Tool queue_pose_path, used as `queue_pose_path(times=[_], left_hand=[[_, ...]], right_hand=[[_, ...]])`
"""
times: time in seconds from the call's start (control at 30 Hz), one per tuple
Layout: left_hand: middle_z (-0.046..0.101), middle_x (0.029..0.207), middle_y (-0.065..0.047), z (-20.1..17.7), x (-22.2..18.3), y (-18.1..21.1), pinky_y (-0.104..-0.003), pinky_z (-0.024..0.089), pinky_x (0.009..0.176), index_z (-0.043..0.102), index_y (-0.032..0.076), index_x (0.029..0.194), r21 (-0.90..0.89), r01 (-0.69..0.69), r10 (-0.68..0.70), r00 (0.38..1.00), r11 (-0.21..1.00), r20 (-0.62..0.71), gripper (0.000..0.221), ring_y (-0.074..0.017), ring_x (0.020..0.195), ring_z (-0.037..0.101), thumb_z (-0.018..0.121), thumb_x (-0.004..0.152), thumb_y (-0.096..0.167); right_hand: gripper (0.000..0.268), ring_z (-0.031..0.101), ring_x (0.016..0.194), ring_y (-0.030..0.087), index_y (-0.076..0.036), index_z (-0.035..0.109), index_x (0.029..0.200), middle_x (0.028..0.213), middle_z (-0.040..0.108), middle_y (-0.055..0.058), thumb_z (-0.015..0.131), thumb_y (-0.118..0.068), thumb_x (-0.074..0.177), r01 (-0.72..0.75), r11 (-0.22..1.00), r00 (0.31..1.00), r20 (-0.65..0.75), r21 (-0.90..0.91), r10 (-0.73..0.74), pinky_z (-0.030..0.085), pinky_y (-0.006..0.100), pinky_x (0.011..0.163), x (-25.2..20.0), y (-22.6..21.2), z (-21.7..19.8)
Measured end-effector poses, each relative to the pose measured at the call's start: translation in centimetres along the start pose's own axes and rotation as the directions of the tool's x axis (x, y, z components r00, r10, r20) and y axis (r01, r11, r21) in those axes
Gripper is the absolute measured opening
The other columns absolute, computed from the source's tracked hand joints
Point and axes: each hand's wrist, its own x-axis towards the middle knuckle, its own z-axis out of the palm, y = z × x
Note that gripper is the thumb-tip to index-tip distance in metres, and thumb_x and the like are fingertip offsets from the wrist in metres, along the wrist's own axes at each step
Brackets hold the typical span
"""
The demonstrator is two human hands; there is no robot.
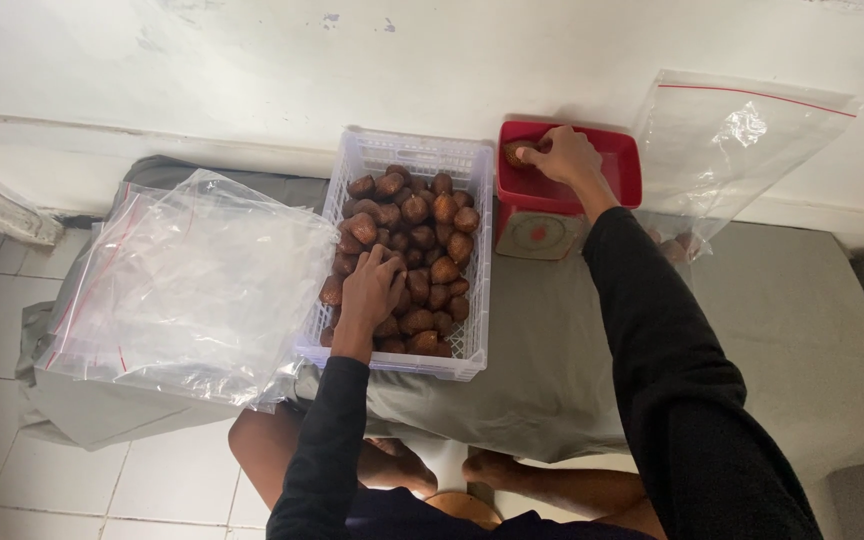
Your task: Picking salak fruits from a crate, placing them on a scale for weighing, and then preparing a plastic bag for packaging.
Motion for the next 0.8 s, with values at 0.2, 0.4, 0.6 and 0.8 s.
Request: queue_pose_path(times=[0.2,0.4,0.6,0.8], left_hand=[[0.054,0.110,-0.006,-0.8,0.0,0.5,-0.043,0.063,0.079,0.068,0.019,0.095,0.008,0.004,-0.004,1.000,1.000,0.003,0.010,-0.0308,0.107,0.061,0.066,0.095,0.028],[0.054,0.110,-0.006,-0.5,0.0,0.3,-0.044,0.063,0.079,0.068,0.018,0.095,-0.018,0.001,-0.001,1.000,1.000,-0.002,0.010,-0.0308,0.106,0.060,0.065,0.095,0.028],[0.055,0.109,-0.005,-1.2,-0.4,0.8,-0.046,0.064,0.079,0.067,0.016,0.097,-0.054,0.018,-0.020,0.999,0.998,-0.040,0.009,-0.0296,0.107,0.061,0.064,0.097,0.025],[0.054,0.113,0.001,-3.5,-0.6,2.3,-0.047,0.064,0.083,0.063,0.020,0.105,-0.147,0.066,-0.086,0.987,0.987,-0.136,0.008,-0.0256,0.109,0.061,0.056,0.102,0.022]], right_hand=[[0.056,0.070,0.108,0.040,-0.012,0.066,0.132,0.115,0.075,0.014,0.066,-0.056,0.098,0.007,1.000,0.999,-0.035,-0.010,-0.008,0.053,0.057,0.085,-1.0,-0.8,0.0],[0.058,0.068,0.112,0.044,-0.012,0.065,0.133,0.121,0.074,0.016,0.064,-0.058,0.099,0.031,0.999,0.997,-0.075,-0.034,-0.033,0.052,0.060,0.087,-2.2,-1.2,-0.5],[0.046,0.074,0.096,0.042,-0.013,0.068,0.127,0.108,0.076,0.017,0.067,-0.050,0.101,0.103,0.947,0.951,-0.248,-0.304,-0.183,0.056,0.056,0.076,-3.7,-1.4,-0.9],[0.034,0.073,0.089,0.033,-0.013,0.068,0.123,0.096,0.072,0.008,0.066,-0.041,0.105,0.386,0.869,0.835,-0.284,-0.309,-0.472,0.058,0.049,0.072,-9.6,-4.1,-1.0]])
